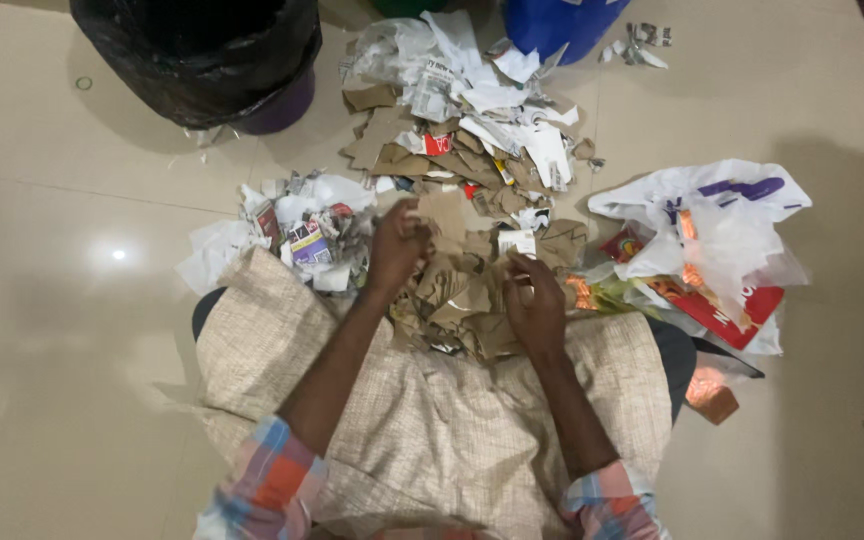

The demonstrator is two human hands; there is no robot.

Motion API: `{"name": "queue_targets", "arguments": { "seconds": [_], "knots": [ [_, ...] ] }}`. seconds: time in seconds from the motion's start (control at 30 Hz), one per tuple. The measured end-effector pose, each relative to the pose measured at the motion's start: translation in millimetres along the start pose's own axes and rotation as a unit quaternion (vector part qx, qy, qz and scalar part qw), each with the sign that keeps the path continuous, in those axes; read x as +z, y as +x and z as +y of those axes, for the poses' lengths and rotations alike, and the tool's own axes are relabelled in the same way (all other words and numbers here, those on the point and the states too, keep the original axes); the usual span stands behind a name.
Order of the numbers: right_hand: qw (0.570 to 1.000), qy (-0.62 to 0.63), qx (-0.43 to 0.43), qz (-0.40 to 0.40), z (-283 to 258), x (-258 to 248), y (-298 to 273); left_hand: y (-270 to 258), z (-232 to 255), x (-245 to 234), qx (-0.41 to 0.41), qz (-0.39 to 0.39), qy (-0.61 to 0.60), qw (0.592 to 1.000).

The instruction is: The person sits on the floor and sorts through a pile of mixed waste, separating cardboard pieces from plastic and paper items. They pick up individual pieces, tear or fold them, and place them into separate piles on the floor.

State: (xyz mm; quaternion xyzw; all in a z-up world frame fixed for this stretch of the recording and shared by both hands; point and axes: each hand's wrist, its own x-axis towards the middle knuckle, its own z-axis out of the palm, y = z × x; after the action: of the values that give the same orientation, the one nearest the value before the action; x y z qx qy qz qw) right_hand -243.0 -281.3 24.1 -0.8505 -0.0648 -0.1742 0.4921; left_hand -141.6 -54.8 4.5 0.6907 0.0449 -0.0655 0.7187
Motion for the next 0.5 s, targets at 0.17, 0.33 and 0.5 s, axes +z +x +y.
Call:
{"name": "queue_targets", "arguments": {
  "seconds": [0.17,0.33,0.5],
  "knots": [
    [0.968,0.187,0.147,-0.074,3,12,0,-62,-5,17,-0.093,-0.001,-0.038,0.995],
    [0.955,0.175,0.211,-0.117,9,20,2,-90,-6,23,-0.046,-0.039,-0.03,0.998],
    [0.966,0.037,0.21,-0.148,9,17,4,-104,-4,17,0.034,-0.016,0.178,0.983]
  ]
}}
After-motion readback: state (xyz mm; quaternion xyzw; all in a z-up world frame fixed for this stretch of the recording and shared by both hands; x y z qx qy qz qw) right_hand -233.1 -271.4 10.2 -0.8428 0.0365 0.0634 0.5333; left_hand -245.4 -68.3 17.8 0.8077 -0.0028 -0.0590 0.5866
